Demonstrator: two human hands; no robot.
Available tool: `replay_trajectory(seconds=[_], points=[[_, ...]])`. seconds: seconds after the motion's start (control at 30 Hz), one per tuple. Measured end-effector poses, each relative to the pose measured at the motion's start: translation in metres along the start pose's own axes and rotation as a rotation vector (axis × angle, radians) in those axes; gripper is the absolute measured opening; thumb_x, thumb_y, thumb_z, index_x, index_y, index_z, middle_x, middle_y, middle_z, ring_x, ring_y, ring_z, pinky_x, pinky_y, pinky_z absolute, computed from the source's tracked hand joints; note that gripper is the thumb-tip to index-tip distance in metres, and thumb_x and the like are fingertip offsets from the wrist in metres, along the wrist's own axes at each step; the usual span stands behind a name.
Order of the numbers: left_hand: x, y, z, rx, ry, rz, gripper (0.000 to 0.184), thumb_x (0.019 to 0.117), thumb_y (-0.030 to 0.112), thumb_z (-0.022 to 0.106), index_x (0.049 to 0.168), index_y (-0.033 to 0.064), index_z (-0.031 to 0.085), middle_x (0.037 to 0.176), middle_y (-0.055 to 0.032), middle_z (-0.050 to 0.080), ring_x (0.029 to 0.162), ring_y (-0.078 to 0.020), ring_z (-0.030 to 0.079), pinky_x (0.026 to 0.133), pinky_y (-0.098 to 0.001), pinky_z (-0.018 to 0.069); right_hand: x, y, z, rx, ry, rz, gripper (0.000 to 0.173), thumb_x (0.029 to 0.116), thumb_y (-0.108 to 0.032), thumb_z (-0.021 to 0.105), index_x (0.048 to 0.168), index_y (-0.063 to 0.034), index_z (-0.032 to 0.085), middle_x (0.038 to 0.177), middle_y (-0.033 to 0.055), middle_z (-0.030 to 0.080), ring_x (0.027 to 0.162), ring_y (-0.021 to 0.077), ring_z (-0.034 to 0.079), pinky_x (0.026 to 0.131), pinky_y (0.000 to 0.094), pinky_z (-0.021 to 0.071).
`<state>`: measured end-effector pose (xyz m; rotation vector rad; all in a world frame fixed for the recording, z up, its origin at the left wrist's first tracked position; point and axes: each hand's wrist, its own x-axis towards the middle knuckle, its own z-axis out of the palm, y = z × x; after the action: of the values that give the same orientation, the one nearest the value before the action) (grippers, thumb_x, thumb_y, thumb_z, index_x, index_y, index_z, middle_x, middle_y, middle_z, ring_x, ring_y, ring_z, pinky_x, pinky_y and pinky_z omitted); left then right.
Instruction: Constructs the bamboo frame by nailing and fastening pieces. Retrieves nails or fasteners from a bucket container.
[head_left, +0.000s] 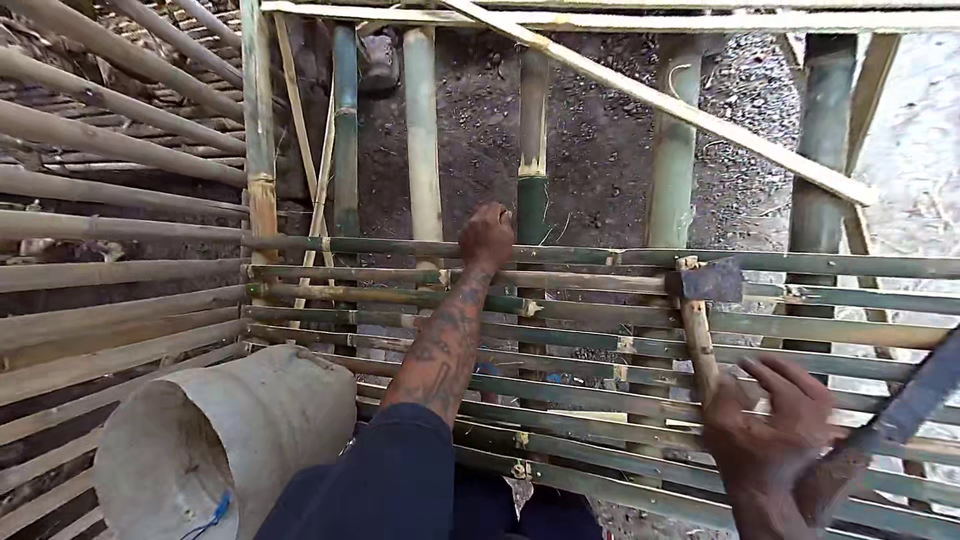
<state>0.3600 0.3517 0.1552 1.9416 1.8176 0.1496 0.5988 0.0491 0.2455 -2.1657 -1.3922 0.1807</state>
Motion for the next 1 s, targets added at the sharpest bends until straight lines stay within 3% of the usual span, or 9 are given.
replay_trajectory(seconds=[0.1,0.2,0.37,0.6,0.73,0.9,1.0], points=[[-0.003,-0.001,-0.001,0.019,-0.024,-0.016,0.031,0.1064,0.031,0.05,0.116,0.0127,0.073,0.11,-0.009,0.076,0.101,-0.0293,0.073,0.084,-0.055,0.0577,0.053,-0.047,0.056,0.112,-0.185,-0.117,0.032,0.0996,-0.017,0.057,0.119,0.0048,0.071,0.125,0.0273,0.067,0.122,0.0448,0.062,0.106,0.0582,0.0474],[-0.003,0.001,-0.001,0.029,-0.041,-0.023,0.032,0.1063,0.032,0.049,0.116,0.0124,0.073,0.108,-0.0103,0.076,0.1,-0.0309,0.073,0.083,-0.0564,0.0575,0.091,-0.066,0.112,0.079,-0.298,-0.174,0.03,0.1007,-0.013,0.056,0.123,0.0004,0.071,0.132,0.0213,0.066,0.128,0.0413,0.059,0.11,0.0584,0.0443],[-0.005,0.003,-0.006,0.045,-0.067,-0.053,0.034,0.107,0.032,0.048,0.119,0.0114,0.071,0.108,-0.0138,0.075,0.101,-0.0352,0.072,0.084,-0.0606,0.056,0.117,-0.075,0.171,0.026,-0.313,-0.251,0.03,0.1022,-0.024,0.057,0.12,-0.0056,0.072,0.128,0.0163,0.068,0.127,0.0375,0.06,0.11,0.0561,0.0436],[-0.001,0.002,-0.004,0.046,-0.071,-0.055,0.034,0.107,0.031,0.048,0.118,0.0086,0.07,0.105,-0.0182,0.074,0.099,-0.04,0.072,0.081,-0.0643,0.055,0.114,-0.076,0.189,-0.061,-0.318,-0.253,0.03,0.1004,-0.037,0.062,0.114,-0.0144,0.076,0.109,0.0096,0.074,0.107,0.0304,0.067,0.102,0.0531,0.0476],[0.0,0.005,-0.004,0.04,-0.086,-0.081,0.033,0.1069,0.031,0.048,0.117,0.0086,0.07,0.108,-0.0182,0.074,0.101,-0.0399,0.072,0.084,-0.0649,0.0541,0.122,-0.08,0.188,-0.122,-0.385,-0.193,0.038,0.0999,-0.048,0.06,0.108,-0.0141,0.076,0.1,0.009,0.074,0.101,0.0296,0.069,0.096,0.0525,0.0497],[0.001,-0.004,0.001,-0.003,-0.01,-0.016,0.031,0.1065,0.03,0.051,0.112,0.0085,0.072,0.105,-0.0144,0.075,0.097,-0.0357,0.073,0.081,-0.0605,0.0554,0.13,-0.09,0.188,-0.135,-0.51,-0.074,0.035,0.0994,-0.048,0.062,0.105,-0.0163,0.077,0.099,0.0092,0.074,0.099,0.0295,0.068,0.094,0.055,0.0469],[-0.003,-0.018,0.004,-0.225,0.138,0.167,0.024,0.1025,0.023,0.062,0.107,0.0047,0.076,0.114,-0.0143,0.072,0.107,-0.0291,0.069,0.095,-0.0499,0.0547,0.135,-0.094,0.186,-0.144,-0.587,-0.024,0.035,0.099,-0.049,0.062,0.107,-0.0177,0.077,0.102,0.0088,0.075,0.102,0.029,0.068,0.096,0.0554,0.0459]])
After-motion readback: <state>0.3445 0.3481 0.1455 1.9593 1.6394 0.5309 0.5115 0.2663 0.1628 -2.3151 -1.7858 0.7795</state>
